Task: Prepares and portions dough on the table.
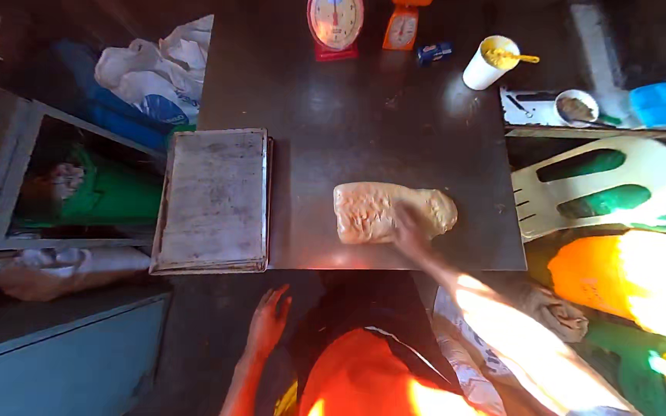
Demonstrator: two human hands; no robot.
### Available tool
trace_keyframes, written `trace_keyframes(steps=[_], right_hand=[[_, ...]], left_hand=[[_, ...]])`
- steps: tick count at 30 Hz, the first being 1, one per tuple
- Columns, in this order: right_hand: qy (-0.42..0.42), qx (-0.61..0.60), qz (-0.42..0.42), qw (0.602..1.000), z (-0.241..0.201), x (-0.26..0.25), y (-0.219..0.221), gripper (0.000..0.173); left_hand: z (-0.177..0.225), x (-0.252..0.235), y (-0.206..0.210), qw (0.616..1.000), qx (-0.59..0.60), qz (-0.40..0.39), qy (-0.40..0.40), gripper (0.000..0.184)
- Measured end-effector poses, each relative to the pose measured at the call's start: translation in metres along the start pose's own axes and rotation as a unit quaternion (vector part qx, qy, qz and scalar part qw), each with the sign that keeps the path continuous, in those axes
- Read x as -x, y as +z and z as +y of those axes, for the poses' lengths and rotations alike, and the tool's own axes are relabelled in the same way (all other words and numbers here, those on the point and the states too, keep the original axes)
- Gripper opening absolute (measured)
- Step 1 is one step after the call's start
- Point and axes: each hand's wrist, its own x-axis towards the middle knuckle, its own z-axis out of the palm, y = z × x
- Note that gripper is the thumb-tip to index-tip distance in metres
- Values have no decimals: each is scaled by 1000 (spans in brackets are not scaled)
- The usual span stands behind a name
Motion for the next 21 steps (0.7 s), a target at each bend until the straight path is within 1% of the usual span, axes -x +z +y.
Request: trace_keyframes(steps=[2,3,4,5,6,8,9,10,11,13,15,16,17,18,19,20,21], right_hand=[[110,39,33,993,44,-35,-25,70],[159,68,54,984,64,-49,-25,72],[206,95,70,971,73,-63,-19,74],[241,110,85,961,73,-76,-7,80],[265,110,87,954,57,-87,6,86],[282,97,49,953,-8,-103,19,96],[276,88,30,957,-44,-108,23,98],[262,80,25,961,-71,-118,33,100],[245,76,35,966,-88,-130,48,100],[169,71,42,982,-119,-128,71,95],[31,87,13,996,-135,-102,83,93],[-48,98,-12,994,-132,-84,89,86],[-136,123,-48,982,-122,-62,95,78],[-229,147,-78,959,-106,-41,99,70],[-297,150,-91,939,-88,-24,97,65],[-340,132,-106,925,-71,-8,87,66],[-363,107,-129,916,-57,7,71,67]], left_hand=[[-25,25,-16,1000,-11,11,-4,37],[-35,35,-23,1000,-13,23,-10,36],[-44,44,-28,999,-14,40,-15,36],[-51,51,-33,998,-10,60,-22,35],[-57,55,-36,997,-6,79,-25,34],[-60,52,-41,994,-3,103,-20,34],[-58,45,-43,994,-7,106,-11,33],[-51,35,-45,995,-13,103,2,34],[-42,23,-46,995,-20,94,19,34],[-18,-7,-46,994,-28,79,65,34],[17,-39,-40,991,-25,66,115,34],[36,-53,-36,988,-26,57,142,34],[53,-65,-31,984,-28,48,169,34],[72,-77,-26,979,-30,39,195,35],[90,-88,-21,975,-28,30,218,35],[108,-95,-17,971,-20,26,237,35],[121,-99,-12,968,-7,26,251,34]])
